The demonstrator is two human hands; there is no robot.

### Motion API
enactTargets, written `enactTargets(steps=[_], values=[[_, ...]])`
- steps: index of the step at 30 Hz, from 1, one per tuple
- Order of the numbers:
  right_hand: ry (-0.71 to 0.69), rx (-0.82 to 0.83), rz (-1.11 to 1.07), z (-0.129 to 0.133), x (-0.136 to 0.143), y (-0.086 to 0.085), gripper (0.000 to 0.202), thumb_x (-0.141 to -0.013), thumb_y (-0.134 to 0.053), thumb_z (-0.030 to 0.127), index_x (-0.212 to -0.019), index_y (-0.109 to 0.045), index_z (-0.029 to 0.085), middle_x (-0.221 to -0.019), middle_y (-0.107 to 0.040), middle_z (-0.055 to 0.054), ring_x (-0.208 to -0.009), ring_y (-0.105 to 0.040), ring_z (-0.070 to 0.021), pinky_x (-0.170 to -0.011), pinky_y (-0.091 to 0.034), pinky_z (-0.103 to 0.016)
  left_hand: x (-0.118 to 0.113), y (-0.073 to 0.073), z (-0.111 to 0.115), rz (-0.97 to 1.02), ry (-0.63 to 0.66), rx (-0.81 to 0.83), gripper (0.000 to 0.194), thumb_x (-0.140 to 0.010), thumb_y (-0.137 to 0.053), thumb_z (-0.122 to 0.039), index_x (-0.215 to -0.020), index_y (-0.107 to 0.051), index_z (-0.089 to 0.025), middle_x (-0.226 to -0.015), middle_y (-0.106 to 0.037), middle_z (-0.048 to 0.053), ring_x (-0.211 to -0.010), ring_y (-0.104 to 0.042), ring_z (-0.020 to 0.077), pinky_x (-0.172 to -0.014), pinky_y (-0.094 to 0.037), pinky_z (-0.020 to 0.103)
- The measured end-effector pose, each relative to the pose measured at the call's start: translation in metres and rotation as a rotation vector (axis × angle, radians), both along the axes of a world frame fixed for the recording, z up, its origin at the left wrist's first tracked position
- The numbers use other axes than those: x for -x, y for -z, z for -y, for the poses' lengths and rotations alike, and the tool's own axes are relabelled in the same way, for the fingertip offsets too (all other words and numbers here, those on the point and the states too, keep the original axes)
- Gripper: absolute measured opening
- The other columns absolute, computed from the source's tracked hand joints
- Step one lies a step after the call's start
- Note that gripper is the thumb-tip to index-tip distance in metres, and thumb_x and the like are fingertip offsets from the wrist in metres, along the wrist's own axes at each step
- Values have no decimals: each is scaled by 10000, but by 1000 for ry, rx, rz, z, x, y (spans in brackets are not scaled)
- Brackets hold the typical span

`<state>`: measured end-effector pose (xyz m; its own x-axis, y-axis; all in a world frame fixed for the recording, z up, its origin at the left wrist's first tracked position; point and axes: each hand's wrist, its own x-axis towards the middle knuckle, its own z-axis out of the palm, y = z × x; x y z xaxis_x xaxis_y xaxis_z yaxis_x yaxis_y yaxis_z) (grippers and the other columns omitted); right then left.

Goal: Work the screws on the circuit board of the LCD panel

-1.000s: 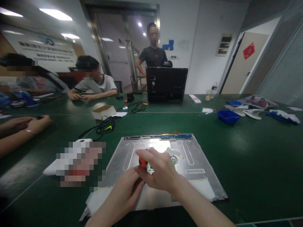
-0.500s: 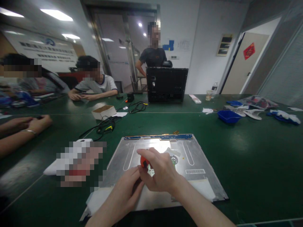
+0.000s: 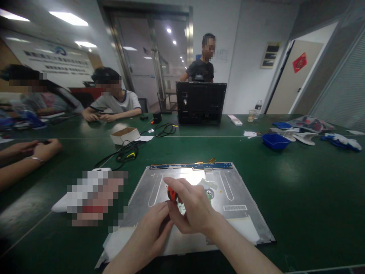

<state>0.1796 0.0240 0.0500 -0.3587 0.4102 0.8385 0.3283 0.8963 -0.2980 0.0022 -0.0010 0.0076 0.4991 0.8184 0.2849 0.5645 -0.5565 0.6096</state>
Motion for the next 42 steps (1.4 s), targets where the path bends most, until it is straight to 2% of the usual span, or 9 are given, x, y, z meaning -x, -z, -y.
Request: enactTargets(steps=[9, 17, 21, 25, 28, 37, 42], values=[[23, -22, -27, -1, 1, 3, 480, -899, -473, 128, -1372, -404, 171, -821, -599, -16, -594, -524, -138, -474, -403, -252, -1, 1, 1, -14, -15, 8, 144, -900, -444, -133, -911, -571, -200, -941, -642, 86, -886, -597, 261, -786, -490, 380], [82, -52, -29, -2, 2, 3, 304, -989, -500, 269, -1282, -439, 215, -755, -593, 23, -550, -503, -123, -474, -393, -246, 0, 3, 0, 6, -32, -36, 147, -875, -472, -128, -899, -596, -204, -928, -650, 86, -881, -621, 253, -781, -513, 362], [63, -44, -11, -2, 1, 1, 343, -989, -503, 294, -1312, -436, 201, -791, -618, 1, -587, -536, -133, -479, -412, -252, 0, 4, 0, 6, -33, -33, 153, -886, -456, -121, -909, -586, -199, -939, -654, 90, -875, -620, 250, -787, -510, 371], [6, -24, -1, 0, 0, -1, 437, -937, -449, 182, -1372, -412, 150, -865, -643, -43, -628, -564, -145, -514, -455, -274, 0, 2, 0, 2, -15, -18, 155, -904, -436, -133, -907, -577, -197, -937, -649, 92, -871, -614, 250, -783, -510, 373], [24, -26, -13, 1, 0, -1, 465, -913, -450, 140, -1376, -404, 151, -842, -637, -28, -585, -544, -133, -484, -434, -263, 0, 1, 0, -1, -14, -14, 149, -895, -453, -140, -903, -589, -201, -930, -648, 91, -873, -614, 252, -777, -515, 366], [121, -84, -20, -3, 2, 2, 260, -959, -502, 219, -1217, -471, 225, -739, -574, 26, -530, -499, -117, -446, -356, -238, 0, 2, 0, 0, -27, -24, 158, -881, -450, -114, -901, -582, -199, -940, -647, 87, -874, -611, 249, -774, -511, 367], [43, -42, 10, -1, 0, 1, 384, -938, -484, 215, -1319, -445, 185, -843, -622, -28, -608, -558, -146, -479, -415, -267, 0, 3, 0, 9, -35, -30, 146, -897, -443, -116, -903, -559, -205, -941, -649, 77, -867, -611, 246, -771, -493, 364]])
